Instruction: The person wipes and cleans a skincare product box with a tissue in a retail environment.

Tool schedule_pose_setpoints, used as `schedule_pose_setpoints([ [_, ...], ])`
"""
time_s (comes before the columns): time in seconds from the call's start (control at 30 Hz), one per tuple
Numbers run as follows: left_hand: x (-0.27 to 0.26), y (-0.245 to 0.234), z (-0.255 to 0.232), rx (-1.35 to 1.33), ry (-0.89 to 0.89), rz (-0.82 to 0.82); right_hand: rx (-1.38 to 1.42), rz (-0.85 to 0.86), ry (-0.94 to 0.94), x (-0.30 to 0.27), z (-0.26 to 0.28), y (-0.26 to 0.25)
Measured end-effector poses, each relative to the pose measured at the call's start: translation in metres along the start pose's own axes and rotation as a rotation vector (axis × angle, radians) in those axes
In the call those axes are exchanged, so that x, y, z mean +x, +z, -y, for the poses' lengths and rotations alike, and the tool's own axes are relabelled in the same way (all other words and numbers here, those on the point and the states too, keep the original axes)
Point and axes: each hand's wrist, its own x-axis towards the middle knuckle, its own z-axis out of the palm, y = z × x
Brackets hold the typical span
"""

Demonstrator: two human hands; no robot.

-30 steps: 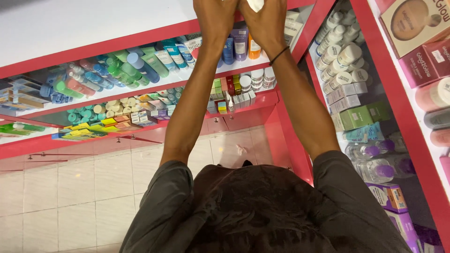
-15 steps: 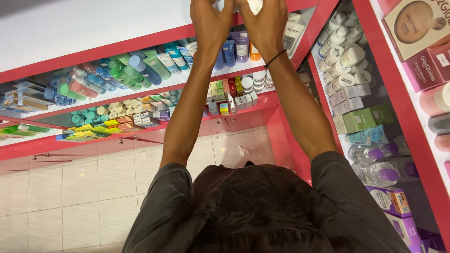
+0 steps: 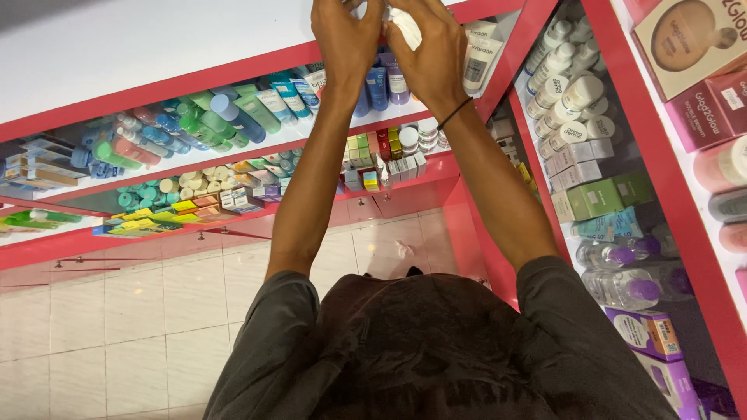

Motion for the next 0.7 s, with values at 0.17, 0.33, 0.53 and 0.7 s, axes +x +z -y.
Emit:
schedule_pose_setpoints([
  [0.17,0.002,0.0,0.0,0.041,0.021,-0.006,-0.046,0.022,-0.001,0.0,-0.011,0.005],
  [0.33,0.005,-0.001,-0.004,0.048,0.033,-0.011,-0.075,0.016,-0.003,0.002,-0.013,0.007],
  [0.53,0.006,0.002,0.007,0.11,0.035,-0.006,-0.105,0.022,-0.015,0.003,-0.019,0.011],
  [0.7,0.009,0.001,0.004,0.102,0.065,-0.012,-0.11,0.02,-0.001,0.005,-0.02,0.013],
])
